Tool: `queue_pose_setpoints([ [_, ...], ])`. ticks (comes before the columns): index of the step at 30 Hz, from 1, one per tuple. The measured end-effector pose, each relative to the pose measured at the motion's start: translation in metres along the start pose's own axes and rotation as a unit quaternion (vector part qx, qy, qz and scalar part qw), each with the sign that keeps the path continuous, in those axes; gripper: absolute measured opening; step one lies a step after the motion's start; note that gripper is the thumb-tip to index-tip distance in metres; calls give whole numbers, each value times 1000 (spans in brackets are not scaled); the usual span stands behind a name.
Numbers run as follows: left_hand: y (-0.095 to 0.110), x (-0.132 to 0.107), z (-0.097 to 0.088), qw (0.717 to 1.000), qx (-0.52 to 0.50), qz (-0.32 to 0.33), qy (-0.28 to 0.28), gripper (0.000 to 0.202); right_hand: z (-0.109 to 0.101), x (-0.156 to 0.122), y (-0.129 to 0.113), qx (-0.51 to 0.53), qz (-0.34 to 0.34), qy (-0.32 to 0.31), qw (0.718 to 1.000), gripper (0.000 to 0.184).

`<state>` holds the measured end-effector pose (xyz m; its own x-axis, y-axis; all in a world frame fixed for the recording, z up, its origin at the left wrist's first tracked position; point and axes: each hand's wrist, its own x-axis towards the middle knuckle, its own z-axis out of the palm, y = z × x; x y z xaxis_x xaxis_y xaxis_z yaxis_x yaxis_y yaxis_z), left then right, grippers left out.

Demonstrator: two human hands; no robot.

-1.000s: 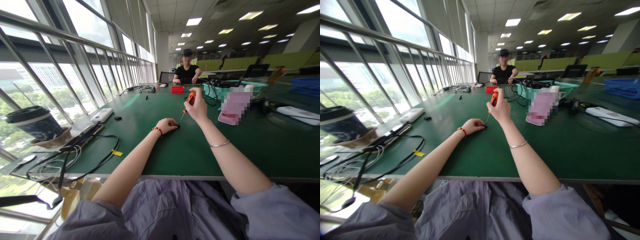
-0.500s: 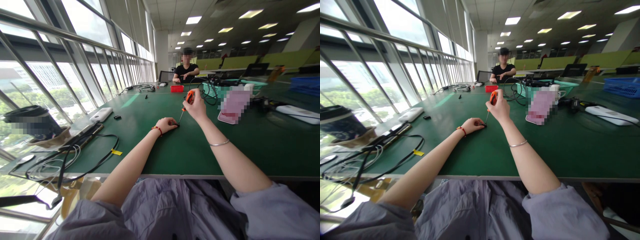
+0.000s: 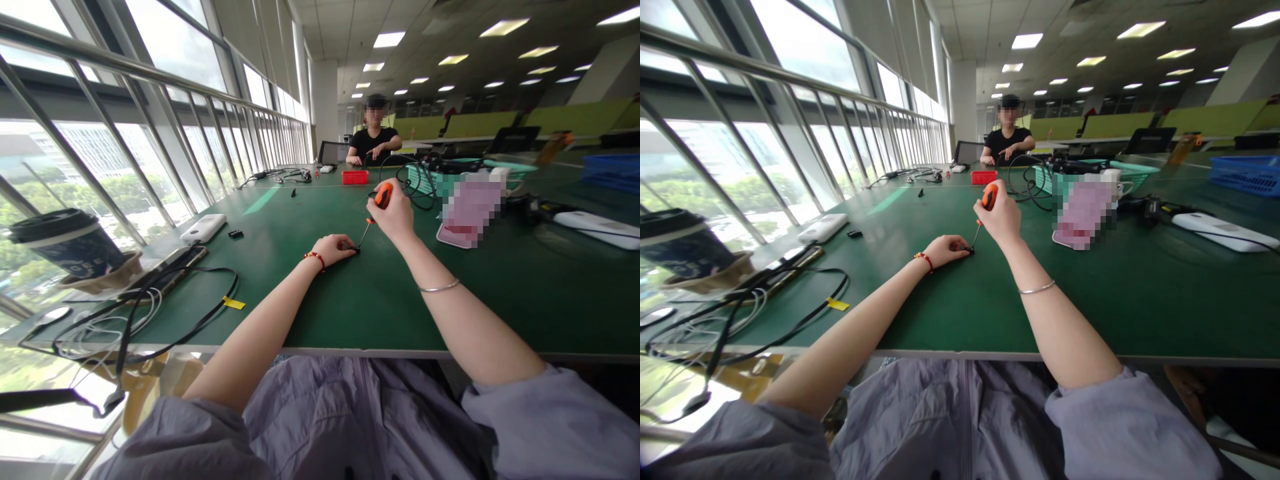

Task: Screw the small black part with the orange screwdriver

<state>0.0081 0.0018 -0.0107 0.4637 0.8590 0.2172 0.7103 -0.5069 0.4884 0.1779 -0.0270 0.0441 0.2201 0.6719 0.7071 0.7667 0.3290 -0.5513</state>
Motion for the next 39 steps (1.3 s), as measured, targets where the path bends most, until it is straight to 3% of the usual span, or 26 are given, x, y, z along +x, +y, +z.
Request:
queue_pose_setpoints([
  [7, -1, 0, 0, 1000, -10, 0, 3, 24, 2, 0, 0, 20, -1, -21, 1000, 36],
  [13, -6, 1, -7, 996, -79, 21, -25, 29, 2, 1, 3, 2, -8, -7, 1000, 30],
  [24, -7, 1, -3, 995, -104, 4, -9, 23, 1, 0, 1, 23, 4, -28, 999, 35],
  [33, -8, 1, -2, 996, -91, 9, 3, 23, 2, 2, 3, 71, 1, -40, 997, 19],
  [39, -7, 0, -3, 996, -91, 10, 0, 23, 5, 2, 4, 90, 15, -1, 996, 28],
])
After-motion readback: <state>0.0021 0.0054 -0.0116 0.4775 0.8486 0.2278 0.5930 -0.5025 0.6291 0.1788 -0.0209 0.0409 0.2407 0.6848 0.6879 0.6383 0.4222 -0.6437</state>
